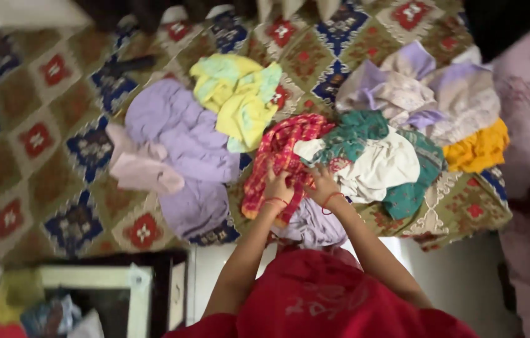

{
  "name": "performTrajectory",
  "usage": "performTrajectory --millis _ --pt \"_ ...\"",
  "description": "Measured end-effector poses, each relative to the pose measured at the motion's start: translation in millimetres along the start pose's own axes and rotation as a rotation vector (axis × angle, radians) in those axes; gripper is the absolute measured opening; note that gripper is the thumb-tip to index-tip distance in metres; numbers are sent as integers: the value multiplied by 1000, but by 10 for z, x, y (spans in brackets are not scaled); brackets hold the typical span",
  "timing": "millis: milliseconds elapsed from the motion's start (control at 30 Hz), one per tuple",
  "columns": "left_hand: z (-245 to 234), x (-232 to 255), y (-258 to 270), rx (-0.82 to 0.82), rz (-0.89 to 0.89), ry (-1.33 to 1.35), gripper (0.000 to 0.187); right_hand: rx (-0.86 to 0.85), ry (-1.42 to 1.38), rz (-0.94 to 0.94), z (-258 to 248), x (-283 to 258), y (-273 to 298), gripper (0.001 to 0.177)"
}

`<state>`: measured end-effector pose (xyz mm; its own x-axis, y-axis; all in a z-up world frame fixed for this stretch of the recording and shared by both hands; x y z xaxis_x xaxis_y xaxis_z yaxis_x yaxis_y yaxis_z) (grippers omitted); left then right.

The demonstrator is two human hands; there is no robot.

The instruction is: The person picks up a red patterned cloth, a white garment, and a green patterned fabric from a bed, folds each by hand, and places them onto a stack on another bed.

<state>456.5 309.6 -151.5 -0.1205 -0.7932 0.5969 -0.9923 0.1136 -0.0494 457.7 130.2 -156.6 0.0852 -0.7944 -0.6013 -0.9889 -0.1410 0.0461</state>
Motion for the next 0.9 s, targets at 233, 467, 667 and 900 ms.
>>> performTrajectory --millis 233,467,667,900 --pt "789 -945 -296 -150 96 -14 65 68 -134 134 36 11 74 53" --pt "164 -239 -11 -46 -83 133 55 -280 -879 546 444 201 42 49" --pt "-580 609 328 20 -152 92 52 -486 -1429 800 -152 -642 -53 68" --pt "-1452 1578 570 321 331 278 37 -672 -2233 -246 188 34 -356 34"
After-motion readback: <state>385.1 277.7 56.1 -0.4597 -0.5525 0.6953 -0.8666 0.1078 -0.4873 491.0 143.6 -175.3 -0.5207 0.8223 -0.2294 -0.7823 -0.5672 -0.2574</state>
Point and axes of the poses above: each hand's wrist, its own y-axis away from the middle knuckle, its own z-axis out of the palm, x = y × z, the point moved 4 cm from there along -y, towards the middle knuckle, and after that the axes turned 9 degrees about z, right-handed, at the moved point
